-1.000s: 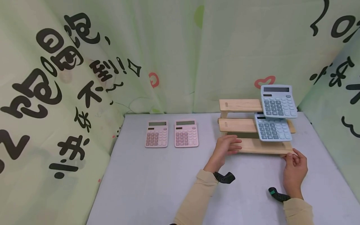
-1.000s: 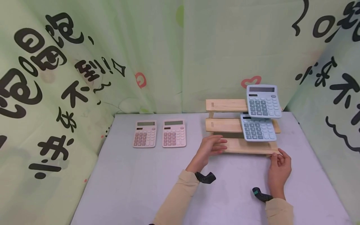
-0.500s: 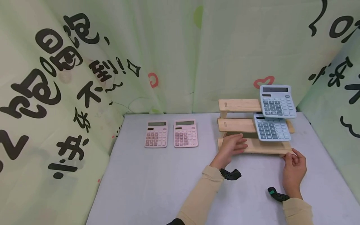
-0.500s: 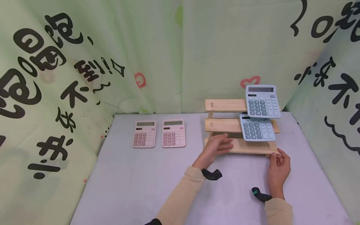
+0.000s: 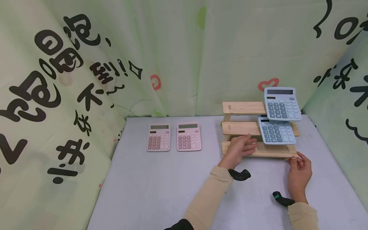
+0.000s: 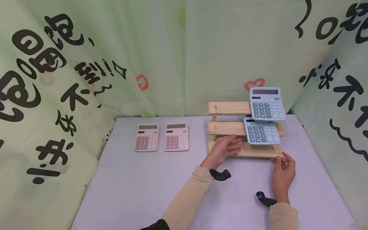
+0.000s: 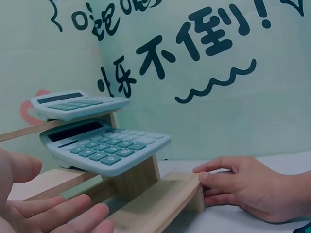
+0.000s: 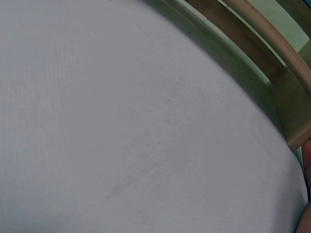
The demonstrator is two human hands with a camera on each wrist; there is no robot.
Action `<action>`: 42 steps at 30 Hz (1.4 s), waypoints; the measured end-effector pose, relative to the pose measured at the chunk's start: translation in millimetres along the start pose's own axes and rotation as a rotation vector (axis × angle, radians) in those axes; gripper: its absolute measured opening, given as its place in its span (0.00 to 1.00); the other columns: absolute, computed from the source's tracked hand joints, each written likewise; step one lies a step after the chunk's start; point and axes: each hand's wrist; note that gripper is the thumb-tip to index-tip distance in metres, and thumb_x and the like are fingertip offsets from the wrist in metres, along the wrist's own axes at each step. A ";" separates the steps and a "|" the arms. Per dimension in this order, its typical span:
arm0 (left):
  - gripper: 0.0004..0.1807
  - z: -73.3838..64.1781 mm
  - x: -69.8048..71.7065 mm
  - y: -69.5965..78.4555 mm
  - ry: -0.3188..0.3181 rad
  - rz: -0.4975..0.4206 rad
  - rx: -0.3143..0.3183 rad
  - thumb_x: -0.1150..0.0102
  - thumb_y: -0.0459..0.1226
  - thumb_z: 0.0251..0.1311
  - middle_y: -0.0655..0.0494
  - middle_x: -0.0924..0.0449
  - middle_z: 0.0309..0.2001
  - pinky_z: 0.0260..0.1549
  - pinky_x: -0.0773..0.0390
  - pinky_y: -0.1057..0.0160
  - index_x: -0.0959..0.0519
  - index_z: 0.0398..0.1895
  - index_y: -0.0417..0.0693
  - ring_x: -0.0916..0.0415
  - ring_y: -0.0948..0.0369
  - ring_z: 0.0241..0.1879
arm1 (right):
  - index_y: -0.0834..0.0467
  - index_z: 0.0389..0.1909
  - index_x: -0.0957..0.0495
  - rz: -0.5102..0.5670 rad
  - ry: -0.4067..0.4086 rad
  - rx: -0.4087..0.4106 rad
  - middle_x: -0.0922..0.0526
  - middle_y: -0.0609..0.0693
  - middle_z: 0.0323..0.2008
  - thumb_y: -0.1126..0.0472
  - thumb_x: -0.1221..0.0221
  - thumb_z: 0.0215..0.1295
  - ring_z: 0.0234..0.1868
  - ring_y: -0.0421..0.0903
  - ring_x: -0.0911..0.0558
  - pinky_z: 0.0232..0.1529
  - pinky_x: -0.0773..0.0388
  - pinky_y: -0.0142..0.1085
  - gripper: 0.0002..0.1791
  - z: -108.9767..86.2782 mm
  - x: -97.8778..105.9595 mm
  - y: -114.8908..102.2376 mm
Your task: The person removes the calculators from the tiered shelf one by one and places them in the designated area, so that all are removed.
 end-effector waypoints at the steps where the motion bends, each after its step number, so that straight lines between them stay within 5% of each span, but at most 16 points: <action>1: 0.19 -0.2 -0.5 0.2 -0.006 -0.005 0.003 0.43 0.41 0.76 0.37 0.14 0.56 0.61 0.19 0.44 0.22 0.61 0.38 0.18 0.40 0.61 | 0.50 0.71 0.31 -0.001 -0.001 0.001 0.22 0.34 0.44 0.59 0.46 0.80 0.45 0.30 0.22 0.43 0.25 0.11 0.22 -0.1 -0.1 0.2; 12: 0.19 1.3 -3.0 -2.1 -0.043 -0.048 0.013 0.47 0.40 0.78 0.36 0.14 0.56 0.61 0.19 0.45 0.23 0.64 0.37 0.17 0.41 0.61 | 0.51 0.71 0.31 0.014 -0.002 -0.002 0.21 0.35 0.45 0.59 0.45 0.80 0.46 0.31 0.22 0.43 0.24 0.11 0.22 1.2 0.2 1.2; 19: 0.17 1.6 -6.3 -0.6 -0.064 -0.075 0.009 0.46 0.40 0.78 0.34 0.14 0.55 0.60 0.18 0.46 0.19 0.55 0.34 0.17 0.40 0.60 | 0.51 0.72 0.32 0.013 -0.010 -0.017 0.21 0.36 0.46 0.57 0.45 0.80 0.48 0.31 0.22 0.44 0.24 0.11 0.23 0.2 0.2 0.2; 42: 0.11 10.6 -27.2 -5.0 -0.026 -0.127 0.081 0.44 0.32 0.75 0.36 0.12 0.49 0.57 0.16 0.43 0.17 0.52 0.35 0.16 0.39 0.58 | 0.50 0.72 0.31 0.008 -0.011 -0.011 0.20 0.35 0.45 0.56 0.45 0.80 0.47 0.30 0.21 0.44 0.25 0.11 0.23 -1.1 0.8 0.2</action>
Point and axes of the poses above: each hand's wrist, its own z-axis towards the middle knuckle, its own x-axis out of the back of the hand, y = z × x
